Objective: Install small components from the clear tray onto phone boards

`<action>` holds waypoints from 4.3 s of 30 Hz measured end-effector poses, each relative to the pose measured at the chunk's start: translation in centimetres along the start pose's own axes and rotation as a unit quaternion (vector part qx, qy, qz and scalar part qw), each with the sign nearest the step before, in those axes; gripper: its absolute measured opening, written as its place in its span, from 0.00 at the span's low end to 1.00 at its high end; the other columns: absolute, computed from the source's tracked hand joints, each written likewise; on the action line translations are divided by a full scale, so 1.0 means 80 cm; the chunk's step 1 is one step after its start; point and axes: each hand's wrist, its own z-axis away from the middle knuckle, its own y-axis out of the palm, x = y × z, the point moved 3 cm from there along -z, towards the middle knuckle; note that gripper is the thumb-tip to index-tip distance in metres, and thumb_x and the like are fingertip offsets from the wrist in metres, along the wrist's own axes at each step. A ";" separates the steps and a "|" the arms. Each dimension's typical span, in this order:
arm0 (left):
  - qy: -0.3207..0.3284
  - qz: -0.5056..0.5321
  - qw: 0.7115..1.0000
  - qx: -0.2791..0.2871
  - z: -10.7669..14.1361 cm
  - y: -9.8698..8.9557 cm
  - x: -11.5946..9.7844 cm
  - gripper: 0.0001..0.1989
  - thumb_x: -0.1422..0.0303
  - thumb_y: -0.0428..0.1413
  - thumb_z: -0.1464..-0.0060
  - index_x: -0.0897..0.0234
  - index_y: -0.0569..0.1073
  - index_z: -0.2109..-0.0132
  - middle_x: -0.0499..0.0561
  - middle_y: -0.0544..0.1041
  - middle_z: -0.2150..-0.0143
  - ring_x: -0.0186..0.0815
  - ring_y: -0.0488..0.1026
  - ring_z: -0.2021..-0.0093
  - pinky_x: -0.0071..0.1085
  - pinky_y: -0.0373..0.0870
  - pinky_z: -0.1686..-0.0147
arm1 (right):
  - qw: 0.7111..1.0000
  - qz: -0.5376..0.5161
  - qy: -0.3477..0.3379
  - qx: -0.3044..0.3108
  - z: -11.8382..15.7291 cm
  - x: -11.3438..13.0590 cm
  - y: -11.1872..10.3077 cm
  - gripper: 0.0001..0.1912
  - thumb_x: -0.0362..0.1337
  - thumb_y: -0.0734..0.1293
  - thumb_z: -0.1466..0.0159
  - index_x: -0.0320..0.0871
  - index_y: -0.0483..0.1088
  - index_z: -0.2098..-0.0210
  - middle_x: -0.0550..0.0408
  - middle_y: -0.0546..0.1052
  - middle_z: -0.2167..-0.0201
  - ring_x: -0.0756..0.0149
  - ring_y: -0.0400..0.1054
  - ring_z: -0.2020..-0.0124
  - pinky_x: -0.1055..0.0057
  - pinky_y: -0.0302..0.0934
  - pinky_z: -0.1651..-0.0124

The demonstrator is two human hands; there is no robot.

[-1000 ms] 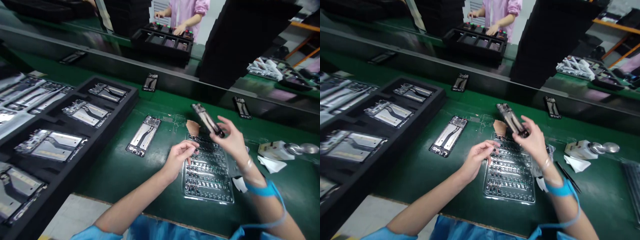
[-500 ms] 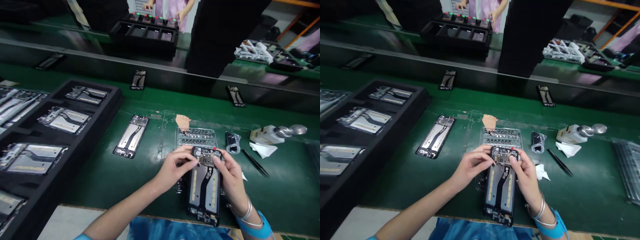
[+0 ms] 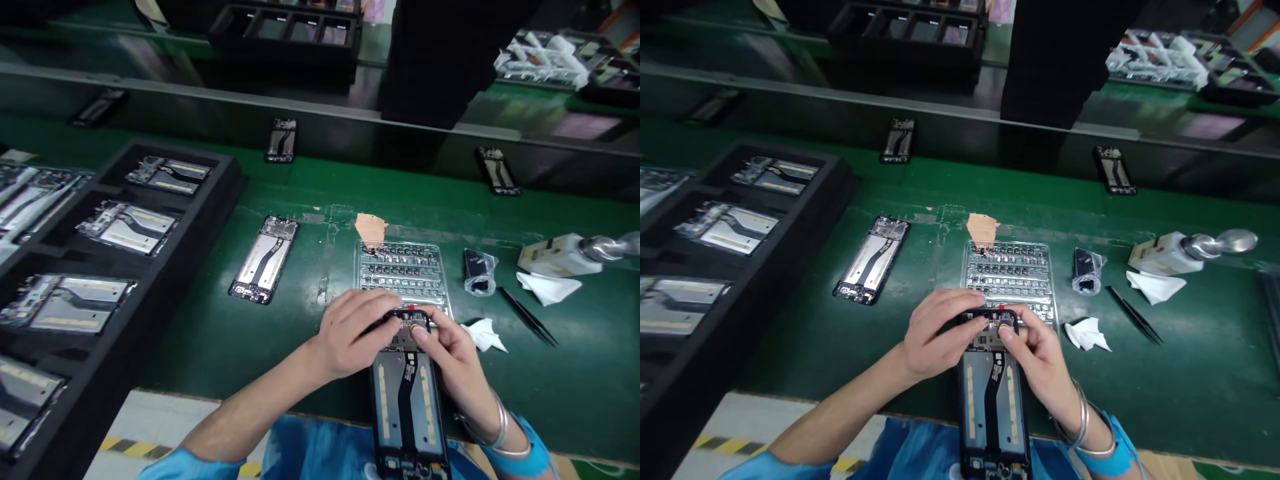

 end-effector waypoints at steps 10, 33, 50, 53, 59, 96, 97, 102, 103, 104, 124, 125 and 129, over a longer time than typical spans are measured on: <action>-0.056 0.088 0.977 0.184 0.002 -0.003 0.007 0.09 0.76 0.51 0.45 0.61 0.74 0.61 0.56 0.77 0.53 0.44 0.71 0.48 0.38 0.69 0.55 | 1.000 -0.013 0.014 0.007 -0.002 0.001 -0.003 0.10 0.43 0.65 0.40 0.48 0.65 0.59 0.64 0.61 0.83 0.71 0.58 0.82 0.75 0.58 0.78; 0.049 -0.109 0.981 0.151 0.000 0.010 -0.001 0.07 0.79 0.49 0.44 0.69 0.71 0.63 0.57 0.76 0.60 0.39 0.72 0.58 0.33 0.68 0.63 | 0.998 -0.035 0.047 -0.019 -0.009 -0.002 -0.008 0.12 0.42 0.67 0.41 0.46 0.65 0.59 0.64 0.65 0.81 0.77 0.55 0.83 0.79 0.52 0.79; -0.504 0.542 0.667 0.089 0.017 0.038 0.014 0.16 0.67 0.56 0.46 0.63 0.62 0.51 0.50 0.72 0.62 0.32 0.70 0.62 0.27 0.65 0.62 | 0.995 -0.040 -0.040 -0.082 -0.020 0.009 -0.024 0.11 0.43 0.64 0.39 0.48 0.68 0.59 0.55 0.76 0.67 0.66 0.70 0.71 0.72 0.64 0.69; -0.491 0.557 0.660 0.115 0.023 0.047 -0.003 0.16 0.67 0.57 0.48 0.64 0.63 0.53 0.48 0.70 0.64 0.30 0.69 0.65 0.25 0.64 0.63 | 0.996 0.003 -0.049 -0.077 -0.025 0.016 -0.032 0.13 0.46 0.61 0.38 0.45 0.70 0.61 0.57 0.72 0.77 0.69 0.66 0.77 0.74 0.61 0.74; -0.417 0.611 0.632 0.231 0.013 0.031 -0.017 0.18 0.70 0.58 0.49 0.65 0.67 0.50 0.49 0.69 0.66 0.29 0.68 0.67 0.25 0.64 0.65 | 0.939 0.324 -0.116 0.011 -0.077 0.043 0.003 0.10 0.42 0.63 0.39 0.43 0.71 0.63 0.57 0.72 0.76 0.69 0.65 0.76 0.73 0.59 0.72; -0.420 0.594 0.653 0.210 0.006 0.020 -0.007 0.16 0.67 0.60 0.52 0.65 0.68 0.55 0.48 0.68 0.68 0.29 0.66 0.69 0.24 0.62 0.68 | 0.808 0.553 -0.198 0.052 -0.124 0.065 0.042 0.06 0.34 0.62 0.41 0.42 0.71 0.71 0.57 0.75 0.76 0.70 0.67 0.75 0.75 0.59 0.70; -0.436 0.600 0.645 0.186 0.007 0.021 -0.004 0.17 0.68 0.59 0.51 0.65 0.67 0.55 0.48 0.68 0.67 0.28 0.66 0.69 0.23 0.61 0.68 | 0.824 0.531 -0.198 0.008 -0.118 0.072 0.025 0.08 0.37 0.62 0.40 0.41 0.71 0.70 0.55 0.76 0.75 0.69 0.68 0.74 0.74 0.60 0.70; -0.511 0.600 0.612 0.063 0.018 0.035 0.012 0.17 0.68 0.60 0.51 0.64 0.65 0.55 0.47 0.70 0.67 0.30 0.68 0.67 0.25 0.64 0.65 | 0.880 0.382 -0.238 -0.152 -0.058 0.085 -0.026 0.09 0.43 0.67 0.42 0.42 0.71 0.71 0.53 0.76 0.73 0.67 0.67 0.76 0.70 0.62 0.73; -0.515 0.597 0.613 0.051 0.021 0.037 0.014 0.17 0.68 0.60 0.51 0.64 0.65 0.55 0.47 0.71 0.67 0.30 0.69 0.67 0.26 0.64 0.64 | 0.873 0.386 -0.260 -0.142 -0.047 0.082 -0.024 0.07 0.41 0.67 0.42 0.43 0.71 0.71 0.53 0.76 0.73 0.66 0.67 0.75 0.69 0.62 0.72; -0.516 0.593 0.616 0.044 0.022 0.039 0.015 0.17 0.68 0.60 0.51 0.64 0.65 0.55 0.47 0.71 0.67 0.30 0.69 0.67 0.26 0.64 0.64 | 0.861 0.398 -0.290 -0.128 -0.037 0.079 -0.019 0.05 0.38 0.68 0.42 0.44 0.71 0.71 0.53 0.75 0.72 0.65 0.67 0.73 0.68 0.63 0.70; -0.535 0.556 0.636 0.015 0.026 0.040 0.021 0.13 0.67 0.56 0.47 0.63 0.65 0.55 0.47 0.71 0.65 0.31 0.68 0.66 0.26 0.64 0.62 | 0.736 0.534 -0.412 -0.057 -0.026 0.047 -0.006 0.18 0.30 0.66 0.42 0.50 0.72 0.52 0.50 0.72 0.50 0.55 0.63 0.52 0.55 0.62 0.53; -0.535 0.553 0.639 0.014 0.026 0.040 0.022 0.13 0.67 0.56 0.47 0.63 0.65 0.55 0.47 0.71 0.64 0.31 0.68 0.66 0.27 0.64 0.62 | 0.764 0.503 -0.400 -0.052 -0.027 0.047 -0.006 0.18 0.30 0.66 0.41 0.50 0.72 0.53 0.51 0.72 0.50 0.55 0.63 0.51 0.54 0.62 0.52; -0.530 0.546 0.647 0.048 0.027 0.040 0.018 0.13 0.66 0.54 0.45 0.63 0.65 0.53 0.48 0.71 0.65 0.32 0.68 0.65 0.27 0.64 0.63 | 0.875 0.364 -0.308 -0.087 -0.029 0.047 -0.011 0.11 0.34 0.65 0.39 0.48 0.71 0.57 0.51 0.74 0.58 0.60 0.67 0.57 0.62 0.63 0.57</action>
